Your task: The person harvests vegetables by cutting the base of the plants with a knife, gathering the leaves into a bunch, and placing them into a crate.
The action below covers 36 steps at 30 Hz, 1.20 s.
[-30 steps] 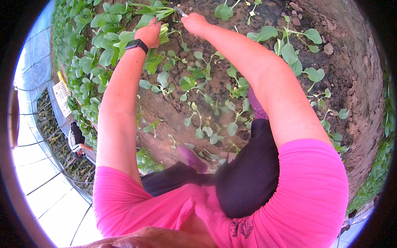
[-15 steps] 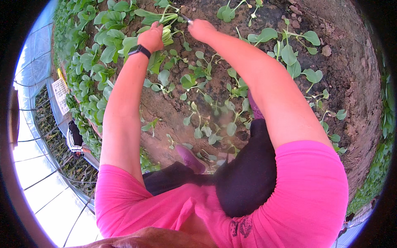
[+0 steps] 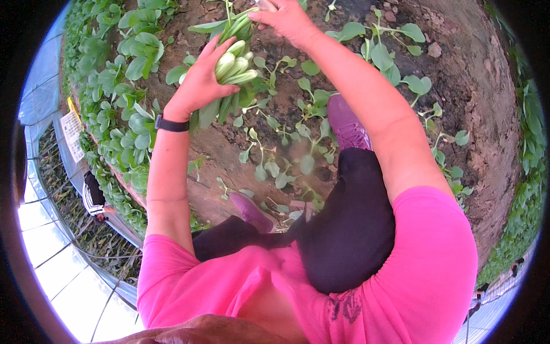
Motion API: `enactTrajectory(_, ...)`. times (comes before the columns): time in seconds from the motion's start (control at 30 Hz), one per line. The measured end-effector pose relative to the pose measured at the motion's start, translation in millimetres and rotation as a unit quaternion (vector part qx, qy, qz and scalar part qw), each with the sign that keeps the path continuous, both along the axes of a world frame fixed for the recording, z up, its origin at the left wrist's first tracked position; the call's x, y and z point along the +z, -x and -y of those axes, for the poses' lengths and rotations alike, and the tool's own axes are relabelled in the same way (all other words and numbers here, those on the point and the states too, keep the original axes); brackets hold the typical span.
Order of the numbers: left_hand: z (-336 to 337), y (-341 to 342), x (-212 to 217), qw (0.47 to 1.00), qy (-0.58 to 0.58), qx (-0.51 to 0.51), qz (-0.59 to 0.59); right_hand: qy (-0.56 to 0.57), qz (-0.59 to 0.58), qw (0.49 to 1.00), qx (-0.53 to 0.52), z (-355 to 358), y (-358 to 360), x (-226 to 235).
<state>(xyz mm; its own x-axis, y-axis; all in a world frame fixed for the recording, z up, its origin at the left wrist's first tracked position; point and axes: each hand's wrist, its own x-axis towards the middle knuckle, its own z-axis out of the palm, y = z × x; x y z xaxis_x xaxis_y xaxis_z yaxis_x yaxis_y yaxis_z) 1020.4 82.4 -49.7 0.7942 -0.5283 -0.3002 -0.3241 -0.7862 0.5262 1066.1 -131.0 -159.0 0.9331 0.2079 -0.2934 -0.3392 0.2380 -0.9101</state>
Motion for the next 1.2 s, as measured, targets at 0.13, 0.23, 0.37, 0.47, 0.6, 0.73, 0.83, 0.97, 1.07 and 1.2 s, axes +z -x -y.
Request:
enactTrajectory(0.13, -11.0, 16.6, 11.0, 0.979, 0.143, 0.099, -0.105, 0.362, 0.119, 0.924, -0.028, 45.7, -12.1, 18.6)
enactTrajectory(0.23, -30.2, 25.6, 16.2, 0.913, 0.263, 0.214, -0.226, 0.273, 0.012, 0.962, 0.014, 61.9, -4.4, 54.7)
enactTrajectory(0.37, -34.9, 25.6, 26.0, 0.862, 0.369, 0.222, -0.269, 0.320, 0.036, 0.943, 0.084, 74.8, -5.1, 52.0)
enactTrajectory(0.47, -31.6, 17.3, 21.8, 0.857, 0.408, 0.177, -0.262, 0.214, 0.046, 0.967, 0.130, 64.9, -0.1, 54.1)
enactTrajectory(0.6, -4.1, 5.1, 8.6, 0.875, 0.343, 0.137, -0.313, 0.158, 0.066, 0.968, 0.183, 51.7, 12.5, 58.1)
enactTrajectory(0.73, 21.5, 11.1, -6.3, 0.828, 0.370, 0.142, -0.396, 0.162, 0.090, 0.966, 0.178, 48.9, 17.1, 58.0)
enactTrajectory(0.83, 19.1, 15.8, -12.9, 0.829, 0.347, 0.200, -0.390, 0.199, 0.074, 0.964, 0.158, 59.1, 17.7, 54.2)
enactTrajectory(0.97, -3.2, 28.2, -16.5, 0.800, 0.396, 0.268, -0.362, 0.191, 0.000, 0.980, 0.050, 86.5, 15.0, 37.5)
enactTrajectory(1.07, -28.6, 34.1, -17.0, 0.786, 0.430, 0.270, -0.351, 0.216, 0.049, 0.975, 0.001, 119.2, 13.0, 36.7)
enactTrajectory(1.2, -14.7, 48.2, -13.1, 0.786, 0.421, 0.282, -0.353, 0.326, 0.019, 0.922, 0.210, 98.9, 26.4, 67.5)
